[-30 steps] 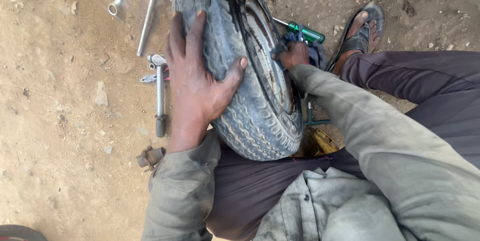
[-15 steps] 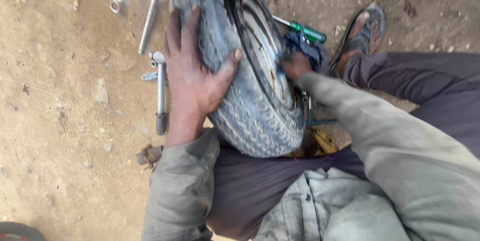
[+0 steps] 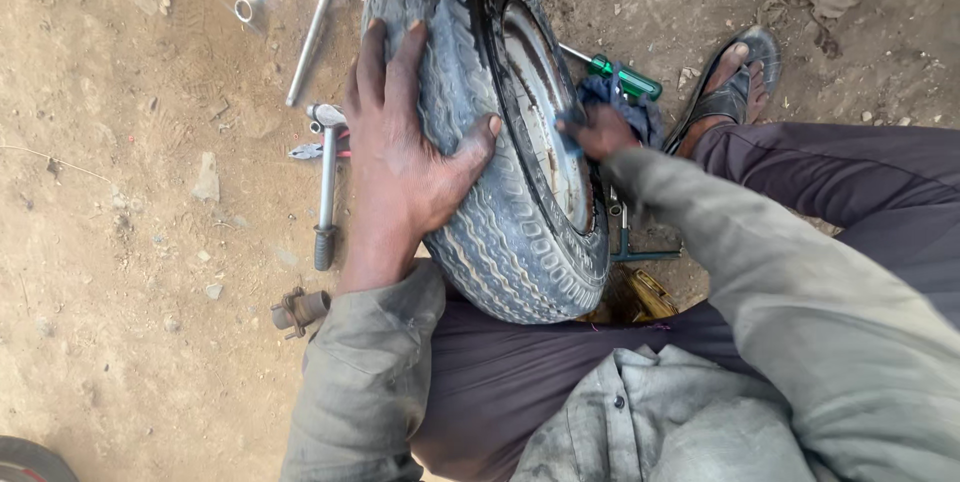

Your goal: The person sits on the ground and works on a motorcycle tire, using a cloth to wipe the rim and a screwdriver to pry the tire bead from the rim. The person rotates the tire and continues to clean and pry the bead along the circumference.

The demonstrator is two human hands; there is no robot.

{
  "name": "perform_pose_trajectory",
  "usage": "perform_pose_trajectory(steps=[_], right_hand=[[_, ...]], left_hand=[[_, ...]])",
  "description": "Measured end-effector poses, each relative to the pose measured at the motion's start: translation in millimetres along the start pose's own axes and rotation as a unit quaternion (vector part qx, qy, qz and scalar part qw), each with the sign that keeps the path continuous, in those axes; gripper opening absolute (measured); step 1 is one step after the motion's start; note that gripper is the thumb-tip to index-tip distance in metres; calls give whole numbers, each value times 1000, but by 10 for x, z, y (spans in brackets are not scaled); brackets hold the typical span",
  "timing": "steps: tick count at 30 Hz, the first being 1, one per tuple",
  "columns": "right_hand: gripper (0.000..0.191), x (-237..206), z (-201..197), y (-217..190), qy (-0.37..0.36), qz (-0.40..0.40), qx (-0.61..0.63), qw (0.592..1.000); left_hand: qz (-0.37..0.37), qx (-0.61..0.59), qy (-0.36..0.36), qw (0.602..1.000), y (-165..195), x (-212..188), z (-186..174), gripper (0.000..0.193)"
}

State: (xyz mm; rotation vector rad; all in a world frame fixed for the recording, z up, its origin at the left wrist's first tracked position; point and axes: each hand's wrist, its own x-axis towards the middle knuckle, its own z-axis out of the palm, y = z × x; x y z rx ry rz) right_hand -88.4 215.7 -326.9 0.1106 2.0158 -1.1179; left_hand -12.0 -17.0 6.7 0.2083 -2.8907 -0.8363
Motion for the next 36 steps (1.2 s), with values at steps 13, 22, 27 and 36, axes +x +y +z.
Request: perform_pose_trajectory(steps=[13, 22, 27, 36], right_hand=[[40, 36, -98, -390, 129, -41, -24, 991], [33, 101, -360, -285, 11, -196, 114, 974], [48, 108, -317, -147, -20, -72, 106, 992], [40, -7, -161, 16, 47, -70, -4, 996]], left_hand=[[26, 21, 14, 999, 1, 79, 81, 95], [26, 20, 15, 999, -39, 64, 83, 94], [26, 13, 17, 999, -75, 88, 68, 92], [17, 17, 5, 1000, -62, 36, 47, 93]])
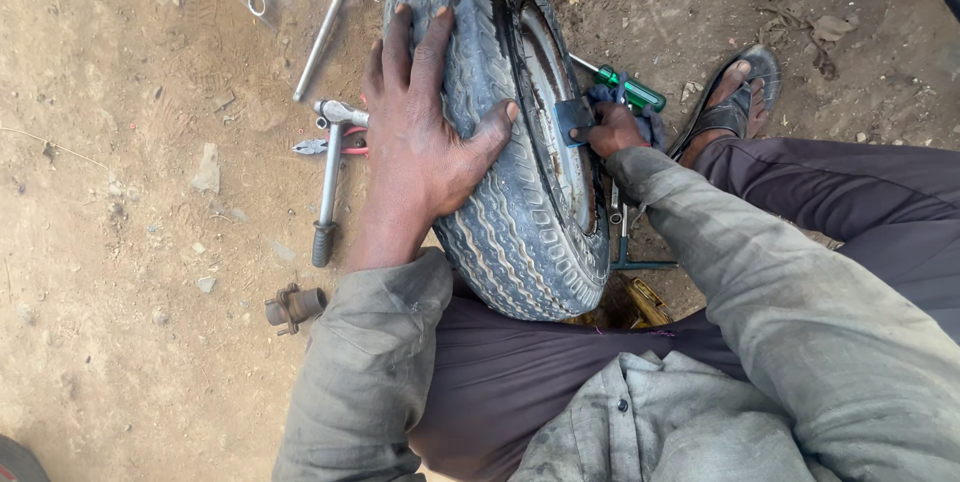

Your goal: The person sits on the ground and works on a motorcycle tire, using a cloth to wipe the rim and a screwdriver to pry the tire bead from the rim. The person rotates the tire and continues to clean and pry the bead along the circumference.

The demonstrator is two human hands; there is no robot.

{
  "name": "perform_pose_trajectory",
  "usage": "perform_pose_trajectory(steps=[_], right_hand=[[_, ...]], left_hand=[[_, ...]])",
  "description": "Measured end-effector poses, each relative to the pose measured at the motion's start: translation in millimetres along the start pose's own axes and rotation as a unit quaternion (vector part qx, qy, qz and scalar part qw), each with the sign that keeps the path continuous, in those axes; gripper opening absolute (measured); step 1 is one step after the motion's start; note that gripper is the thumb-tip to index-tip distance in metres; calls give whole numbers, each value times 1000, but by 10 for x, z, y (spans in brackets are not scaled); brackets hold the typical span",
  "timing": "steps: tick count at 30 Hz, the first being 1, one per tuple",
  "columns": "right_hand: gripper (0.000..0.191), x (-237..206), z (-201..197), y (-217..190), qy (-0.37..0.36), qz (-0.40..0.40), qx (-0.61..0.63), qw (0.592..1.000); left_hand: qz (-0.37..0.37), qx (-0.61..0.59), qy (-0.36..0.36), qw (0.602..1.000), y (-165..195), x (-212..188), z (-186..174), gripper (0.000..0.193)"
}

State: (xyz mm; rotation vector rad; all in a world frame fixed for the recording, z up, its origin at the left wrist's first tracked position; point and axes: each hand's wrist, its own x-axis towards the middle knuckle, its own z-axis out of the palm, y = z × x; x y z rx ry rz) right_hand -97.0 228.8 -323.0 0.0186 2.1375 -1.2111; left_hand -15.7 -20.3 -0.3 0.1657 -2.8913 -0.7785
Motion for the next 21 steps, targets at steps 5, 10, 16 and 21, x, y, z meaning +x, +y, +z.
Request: perform_pose_trajectory(steps=[5, 10, 16, 21], right_hand=[[38, 15, 145, -97, 64, 24, 105, 992], [34, 171, 295, -225, 140, -87, 115, 980], [41, 80, 230, -128, 67, -18, 53, 996], [29, 254, 276, -211, 95, -109, 183, 972]], left_hand=[[9, 8, 9, 1000, 1, 27, 1, 93], [5, -10, 9, 1000, -15, 38, -3, 92], [15, -11, 8, 1000, -11, 36, -35, 91], [25, -4, 6, 1000, 29, 61, 6, 91]])
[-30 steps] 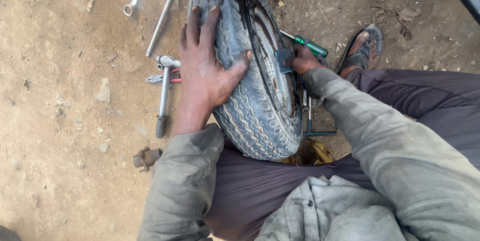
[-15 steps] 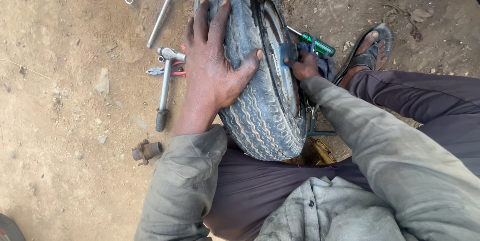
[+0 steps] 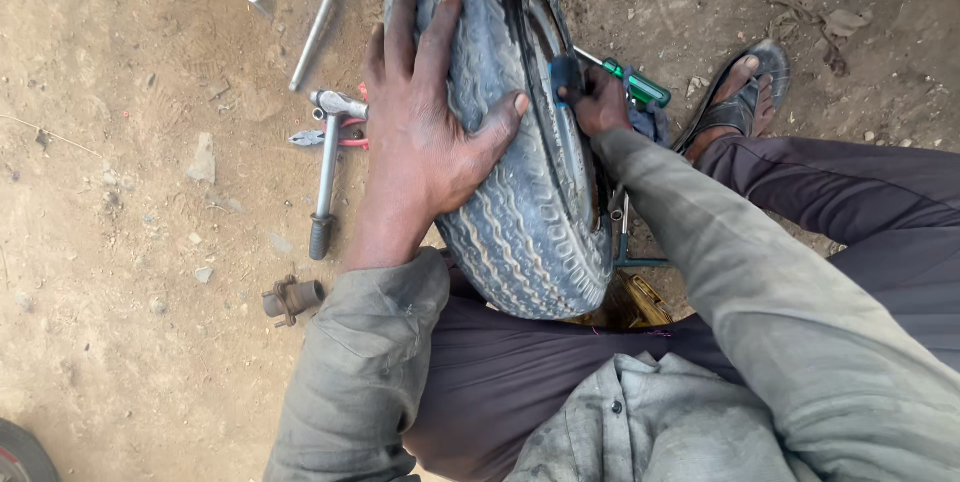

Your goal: The person sits on the ground and works on a motorcycle tire, using a cloth to wipe the rim and a screwdriver to pry the tire bead from the rim. The person rotates the tire and continues to clean and pry the bead along the circumference.

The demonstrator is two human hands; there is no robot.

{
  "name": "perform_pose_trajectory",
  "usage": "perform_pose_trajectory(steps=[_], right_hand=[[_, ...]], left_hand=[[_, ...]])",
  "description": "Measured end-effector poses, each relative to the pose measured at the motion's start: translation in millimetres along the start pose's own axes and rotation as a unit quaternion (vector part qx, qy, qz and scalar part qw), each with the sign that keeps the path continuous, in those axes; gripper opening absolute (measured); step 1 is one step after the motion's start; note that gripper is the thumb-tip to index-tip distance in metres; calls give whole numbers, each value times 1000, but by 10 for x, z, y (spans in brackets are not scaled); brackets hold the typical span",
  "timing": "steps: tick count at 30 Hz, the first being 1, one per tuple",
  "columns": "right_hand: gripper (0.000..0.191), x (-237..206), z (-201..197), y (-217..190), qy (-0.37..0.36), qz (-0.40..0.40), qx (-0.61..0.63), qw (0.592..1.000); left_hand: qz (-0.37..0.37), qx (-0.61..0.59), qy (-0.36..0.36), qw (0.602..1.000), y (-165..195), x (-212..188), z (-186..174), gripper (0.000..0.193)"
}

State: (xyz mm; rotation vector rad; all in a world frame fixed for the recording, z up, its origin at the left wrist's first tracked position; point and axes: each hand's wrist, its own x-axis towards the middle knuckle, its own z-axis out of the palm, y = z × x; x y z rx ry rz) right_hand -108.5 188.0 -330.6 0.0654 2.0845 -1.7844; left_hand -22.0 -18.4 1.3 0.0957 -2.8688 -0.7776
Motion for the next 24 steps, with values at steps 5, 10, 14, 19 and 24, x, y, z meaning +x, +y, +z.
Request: perform_pose_trajectory(steps=[5, 10, 14, 19, 24], right_hand=[[36, -74, -78, 48, -48, 17, -14, 999], [37, 68, -71, 24, -41, -56, -24, 997], [38, 53, -26, 32, -19, -20, -2, 1000], [34, 1, -88, 4, -46, 34, -116, 992], [32, 128, 18, -6, 15, 5, 28, 999]], left_hand=[[-12, 28, 3, 1000, 40, -35, -3, 93], [-7, 2, -11, 1000, 12, 26, 5, 92], [-12, 5, -11, 1000, 27, -28, 16, 92], [-12, 22, -17, 1000, -6, -11, 7, 94], [-9, 15, -8, 1000, 11, 33, 43, 93]])
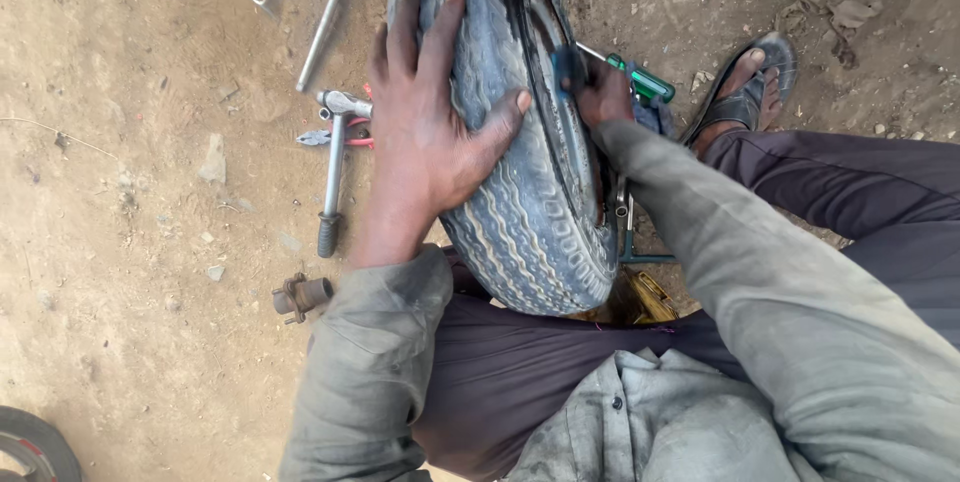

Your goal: The person sits on the ground and works on a motorcycle tire, using a cloth to wipe the rim and a screwdriver to pry the tire bead from the rim. The person rotates the tire and continues to clean and pry the bead along the circumference.

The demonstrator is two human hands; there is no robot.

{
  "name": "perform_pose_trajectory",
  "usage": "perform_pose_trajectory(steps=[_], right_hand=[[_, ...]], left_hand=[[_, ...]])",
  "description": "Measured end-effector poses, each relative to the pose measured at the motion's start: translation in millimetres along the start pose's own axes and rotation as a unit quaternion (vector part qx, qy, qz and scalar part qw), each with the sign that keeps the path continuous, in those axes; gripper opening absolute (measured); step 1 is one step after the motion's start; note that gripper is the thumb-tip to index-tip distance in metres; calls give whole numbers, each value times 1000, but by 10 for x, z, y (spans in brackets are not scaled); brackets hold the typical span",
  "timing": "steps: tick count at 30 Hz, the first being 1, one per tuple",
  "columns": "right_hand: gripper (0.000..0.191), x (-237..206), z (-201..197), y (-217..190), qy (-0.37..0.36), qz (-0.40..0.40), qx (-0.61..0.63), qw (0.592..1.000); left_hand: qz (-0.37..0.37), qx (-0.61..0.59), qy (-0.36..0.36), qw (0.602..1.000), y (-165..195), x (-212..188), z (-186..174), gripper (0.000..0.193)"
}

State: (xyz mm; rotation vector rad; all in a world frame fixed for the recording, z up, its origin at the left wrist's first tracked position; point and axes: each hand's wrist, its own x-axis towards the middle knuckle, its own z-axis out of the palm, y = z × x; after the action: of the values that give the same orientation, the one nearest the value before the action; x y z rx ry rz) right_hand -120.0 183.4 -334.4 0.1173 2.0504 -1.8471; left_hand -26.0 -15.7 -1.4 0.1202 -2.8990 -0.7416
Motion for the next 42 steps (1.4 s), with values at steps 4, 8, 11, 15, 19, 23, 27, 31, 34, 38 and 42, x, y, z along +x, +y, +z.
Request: perform_pose_trajectory(steps=[4, 8, 11, 15, 19, 23, 27, 31, 34, 38, 42], right_hand=[[47, -95, -72, 80, -65, -3, 34, 997], [33, 68, -62, -49, -41, -25, -89, 995], [27, 139, -28, -184, 1, 24, -240, 971], [39, -61, -84, -172, -58, -68, -11, 996], [31, -17, -66, -95, -47, -137, -91, 985], [25, 251, 73, -134, 15, -97, -139, 985], [23, 180, 49, -153, 0, -70, -36, 997], [19, 224, -44, -408, -29, -133, -164, 977], [25, 516, 68, -843, 79, -338, -230, 909], [20, 533, -53, -1264, 78, -379, -114, 915], [24, 310, -448, -1121, 103, -226, -214, 945]], left_hand=[[-8, 3, 7, 1000, -5, -20, -29, 95], [7, -17, 0, 1000, -3, -14, -28, 92], [4, -4, 7, 1000, 36, 8, -1, 92], [1, -4, 19, 1000, 70, -23, -21, 94], [10, -17, 3, 1000, 39, -22, -45, 94], [11, -6, 13, 1000, 28, -1, -11, 93], [-15, 20, -5, 1000, 36, -47, -7, 96], [-26, 10, -25, 999, 12, -68, -15, 95], [-30, -3, -23, 999, -4, -61, -9, 96], [-32, -4, -17, 999, -2, -84, -21, 95], [-17, -18, -3, 1000, -43, -62, -61, 94]])
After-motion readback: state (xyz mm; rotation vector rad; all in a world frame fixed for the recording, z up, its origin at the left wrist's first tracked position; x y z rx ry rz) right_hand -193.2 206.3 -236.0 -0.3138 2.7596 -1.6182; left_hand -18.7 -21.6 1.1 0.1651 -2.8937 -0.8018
